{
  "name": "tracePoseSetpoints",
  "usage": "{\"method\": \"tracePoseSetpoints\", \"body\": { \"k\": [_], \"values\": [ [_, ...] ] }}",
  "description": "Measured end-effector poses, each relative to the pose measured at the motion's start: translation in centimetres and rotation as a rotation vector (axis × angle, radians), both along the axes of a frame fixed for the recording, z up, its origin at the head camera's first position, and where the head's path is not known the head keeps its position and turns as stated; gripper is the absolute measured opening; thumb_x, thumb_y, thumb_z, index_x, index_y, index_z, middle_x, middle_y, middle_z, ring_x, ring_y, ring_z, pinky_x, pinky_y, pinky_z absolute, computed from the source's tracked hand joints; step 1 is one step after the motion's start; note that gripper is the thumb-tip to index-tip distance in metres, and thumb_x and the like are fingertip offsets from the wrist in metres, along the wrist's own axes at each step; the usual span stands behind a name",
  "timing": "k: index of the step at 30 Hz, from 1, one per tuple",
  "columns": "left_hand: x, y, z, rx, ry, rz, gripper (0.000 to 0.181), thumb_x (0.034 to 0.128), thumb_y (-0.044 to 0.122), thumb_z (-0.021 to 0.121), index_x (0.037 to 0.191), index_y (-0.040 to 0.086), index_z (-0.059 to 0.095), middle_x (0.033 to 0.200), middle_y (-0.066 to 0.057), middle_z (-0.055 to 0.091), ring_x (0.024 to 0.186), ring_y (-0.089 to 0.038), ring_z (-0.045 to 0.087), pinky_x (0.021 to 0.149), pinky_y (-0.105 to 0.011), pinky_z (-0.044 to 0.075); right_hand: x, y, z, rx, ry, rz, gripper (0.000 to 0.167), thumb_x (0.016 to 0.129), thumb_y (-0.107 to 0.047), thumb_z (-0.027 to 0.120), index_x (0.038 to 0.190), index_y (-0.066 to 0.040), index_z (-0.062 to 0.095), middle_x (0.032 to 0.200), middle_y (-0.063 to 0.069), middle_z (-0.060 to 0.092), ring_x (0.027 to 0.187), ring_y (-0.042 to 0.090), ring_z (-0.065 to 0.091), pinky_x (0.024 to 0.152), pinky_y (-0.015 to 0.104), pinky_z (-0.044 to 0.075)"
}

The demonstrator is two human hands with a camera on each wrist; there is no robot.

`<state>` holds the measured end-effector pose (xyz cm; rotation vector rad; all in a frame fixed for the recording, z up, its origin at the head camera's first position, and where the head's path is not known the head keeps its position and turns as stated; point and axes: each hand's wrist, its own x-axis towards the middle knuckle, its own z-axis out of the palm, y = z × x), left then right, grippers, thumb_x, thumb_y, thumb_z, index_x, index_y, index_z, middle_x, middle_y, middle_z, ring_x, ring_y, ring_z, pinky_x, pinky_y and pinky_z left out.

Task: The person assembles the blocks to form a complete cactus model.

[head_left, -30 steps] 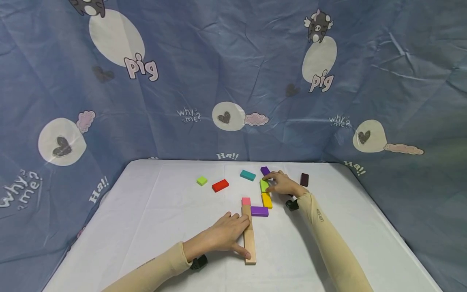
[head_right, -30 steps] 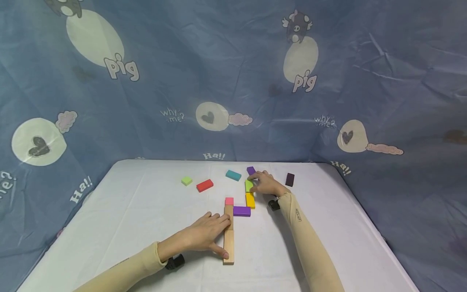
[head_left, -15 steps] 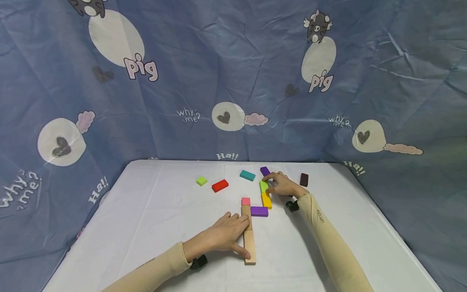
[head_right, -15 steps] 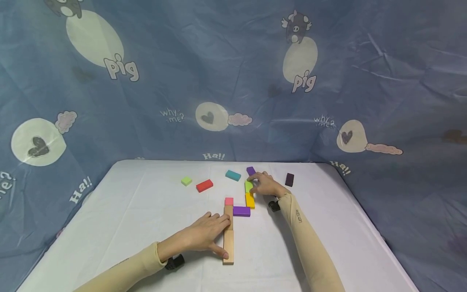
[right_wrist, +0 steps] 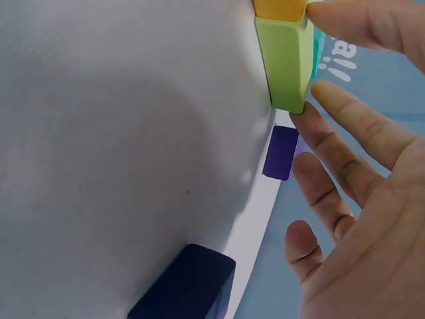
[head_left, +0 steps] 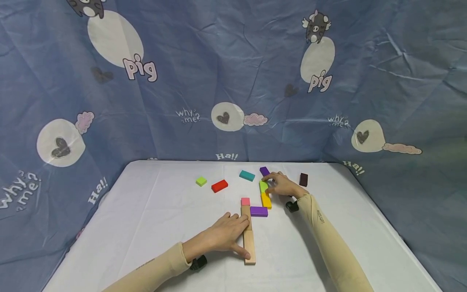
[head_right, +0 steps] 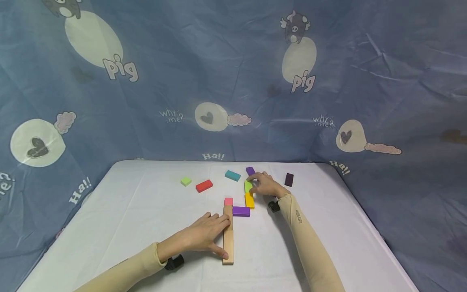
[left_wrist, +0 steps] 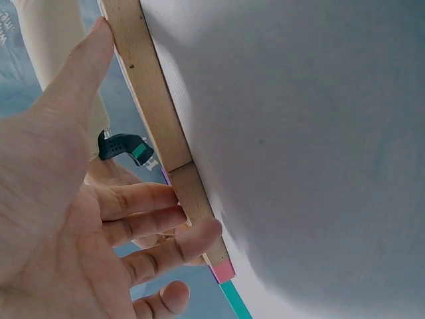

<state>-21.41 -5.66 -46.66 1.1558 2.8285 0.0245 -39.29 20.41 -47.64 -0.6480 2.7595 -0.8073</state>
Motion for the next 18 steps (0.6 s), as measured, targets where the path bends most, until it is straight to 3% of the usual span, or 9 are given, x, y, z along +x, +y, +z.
{"method": "tracePoseSetpoints", "body": {
  "k": [13, 18],
  "values": [
    [0.1, 0.0, 0.1, 0.012, -0.015, 0.003, 0.093, 0.0661, 0.083, 0.057, 0.131, 0.016, 0.048, 0.128, 0.004, 0.05, 0.105, -0.014, 0.051, 0.089, -0.035, 0.04, 0.1, 2.0, 0.5, -0.055, 0.052, -0.022, 0.047, 0.084, -0.022, 0.069, 0.128, -0.011, 0.059, 0.125, 0.009, 0.06, 0.113, 0.03, 0.047, 0.095, 0.049, 0.039],
    [0.1, 0.1, 0.0, 0.002, -0.017, 0.01, 0.095, 0.0657, 0.083, 0.057, 0.132, 0.016, 0.047, 0.132, 0.003, 0.049, 0.109, -0.016, 0.052, 0.094, -0.04, 0.041, 0.2, 3.6, 0.7, -0.082, 0.071, -0.049, 0.045, 0.083, -0.018, 0.069, 0.127, -0.009, 0.059, 0.123, 0.011, 0.06, 0.111, 0.03, 0.047, 0.093, 0.049, 0.04]
  ]
}}
